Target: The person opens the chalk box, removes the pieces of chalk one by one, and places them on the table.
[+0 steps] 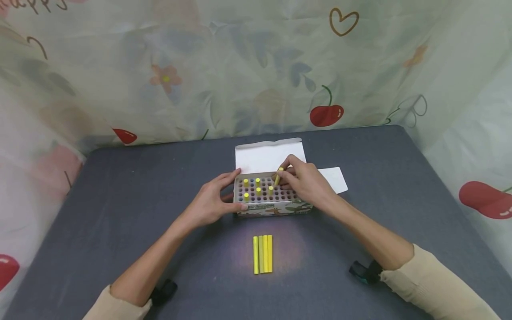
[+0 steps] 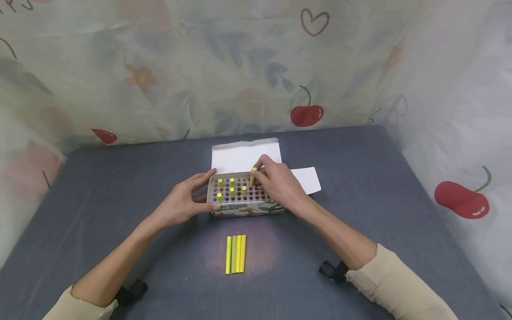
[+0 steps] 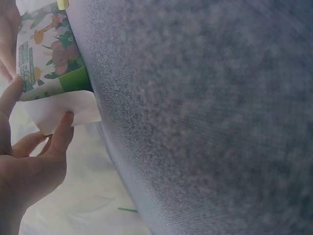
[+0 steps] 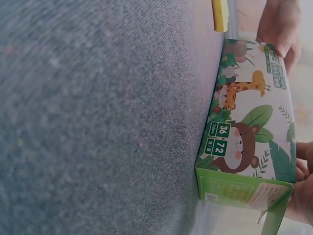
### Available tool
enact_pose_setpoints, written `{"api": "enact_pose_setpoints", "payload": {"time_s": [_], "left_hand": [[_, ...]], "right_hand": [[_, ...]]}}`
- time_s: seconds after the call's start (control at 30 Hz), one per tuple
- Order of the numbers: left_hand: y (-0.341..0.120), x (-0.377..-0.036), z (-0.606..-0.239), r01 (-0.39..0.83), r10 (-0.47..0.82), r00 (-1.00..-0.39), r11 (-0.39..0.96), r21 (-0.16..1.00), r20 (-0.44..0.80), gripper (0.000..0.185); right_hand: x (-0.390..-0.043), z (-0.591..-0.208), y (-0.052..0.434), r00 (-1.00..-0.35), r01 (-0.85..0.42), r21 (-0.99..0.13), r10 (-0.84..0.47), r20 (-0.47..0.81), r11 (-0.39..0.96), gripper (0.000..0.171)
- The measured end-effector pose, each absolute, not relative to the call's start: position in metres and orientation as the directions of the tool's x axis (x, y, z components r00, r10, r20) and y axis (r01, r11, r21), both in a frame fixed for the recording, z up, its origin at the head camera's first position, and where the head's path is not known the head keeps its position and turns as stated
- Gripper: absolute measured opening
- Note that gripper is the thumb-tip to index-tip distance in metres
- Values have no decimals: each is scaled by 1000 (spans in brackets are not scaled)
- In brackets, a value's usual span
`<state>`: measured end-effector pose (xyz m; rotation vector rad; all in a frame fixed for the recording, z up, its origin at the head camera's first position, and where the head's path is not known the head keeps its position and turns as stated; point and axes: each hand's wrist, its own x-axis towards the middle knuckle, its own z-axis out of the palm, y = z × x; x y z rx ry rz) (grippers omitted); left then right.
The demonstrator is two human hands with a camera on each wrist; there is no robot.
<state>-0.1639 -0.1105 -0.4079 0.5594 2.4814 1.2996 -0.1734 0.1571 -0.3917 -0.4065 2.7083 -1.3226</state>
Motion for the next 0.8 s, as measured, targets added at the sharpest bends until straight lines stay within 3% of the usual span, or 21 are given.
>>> {"api": "enact_pose_setpoints", "payload": {"time_s": [0.27,0.6,0.8], "left_hand": [[-111,-164,-408,208,460,-885,525,825,-69,93],[-111,-164,-409,212,461,-885,524,825,-66,93],[-111,-164,-408,207,458,-886,526,825,-70,92]], "right_hand": [[-174,-393,158,-967,-231,-777,-228,116,585,10],[-171,-393,161,-965,-261,-863,-145,219,433,20],[-169,-386,162,-969,-246,-893,-120,216,376,27]]}}
